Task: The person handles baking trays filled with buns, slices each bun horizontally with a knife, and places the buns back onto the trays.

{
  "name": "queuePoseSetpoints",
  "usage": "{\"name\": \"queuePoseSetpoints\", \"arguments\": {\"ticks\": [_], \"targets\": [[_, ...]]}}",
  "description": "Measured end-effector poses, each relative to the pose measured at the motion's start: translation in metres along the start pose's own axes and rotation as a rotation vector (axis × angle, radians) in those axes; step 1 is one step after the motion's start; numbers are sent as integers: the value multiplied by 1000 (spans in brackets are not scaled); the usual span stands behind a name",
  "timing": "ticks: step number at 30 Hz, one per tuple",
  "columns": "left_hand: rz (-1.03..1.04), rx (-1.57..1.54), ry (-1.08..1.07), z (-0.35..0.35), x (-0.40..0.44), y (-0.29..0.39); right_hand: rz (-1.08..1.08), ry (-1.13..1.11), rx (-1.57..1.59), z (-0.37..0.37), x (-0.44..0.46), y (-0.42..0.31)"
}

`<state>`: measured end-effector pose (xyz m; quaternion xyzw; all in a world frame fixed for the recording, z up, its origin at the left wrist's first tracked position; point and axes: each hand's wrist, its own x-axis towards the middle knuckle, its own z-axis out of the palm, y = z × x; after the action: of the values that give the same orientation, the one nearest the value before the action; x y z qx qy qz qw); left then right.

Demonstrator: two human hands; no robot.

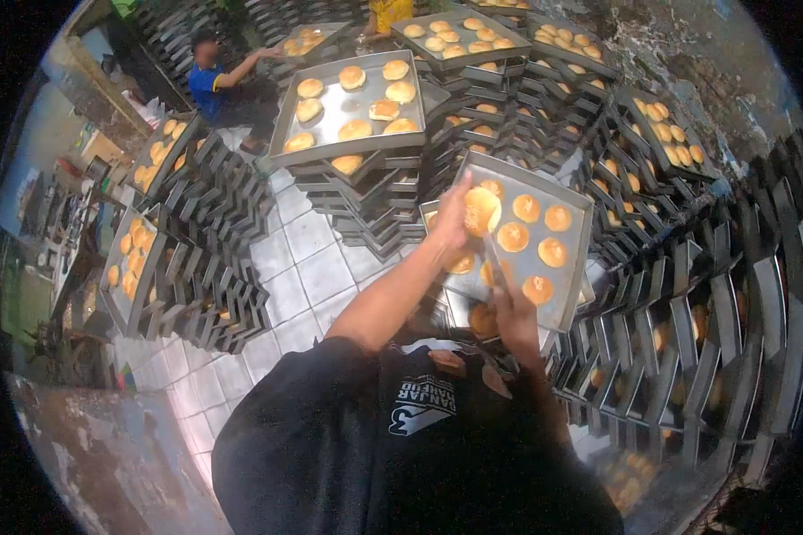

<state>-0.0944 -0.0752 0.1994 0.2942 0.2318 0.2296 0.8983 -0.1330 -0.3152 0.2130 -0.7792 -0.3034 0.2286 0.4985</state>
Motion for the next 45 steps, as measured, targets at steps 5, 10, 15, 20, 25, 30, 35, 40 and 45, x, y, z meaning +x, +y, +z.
{"name": "queuePoseSetpoints", "arguments": {"ticks": [5,10,15,20,25,30,35,40,45], "targets": [[-129,-1,56,-18,0,-42,-222,106,-207,28,17,56],[-166,15,113,-37,21,-40,130,-1,-172,37,44,44],[-155,153,254,-70,69,-27,210,-34,66,33,-17,66],[-152,612,204,-140,163,-59,612,14,219,18,-60,85],[67,1327,125,-133,182,-86,604,317,394,33,-51,91],[121,1610,-397,-87,133,-129,772,448,407,42,-58,89],[99,1716,-513,-100,92,-173,766,517,547,30,-49,69],[280,1955,-688,-79,43,-146,694,493,532,22,-57,90],[-464,596,-744,-139,51,-190,471,456,431,-1,-33,53]]}}
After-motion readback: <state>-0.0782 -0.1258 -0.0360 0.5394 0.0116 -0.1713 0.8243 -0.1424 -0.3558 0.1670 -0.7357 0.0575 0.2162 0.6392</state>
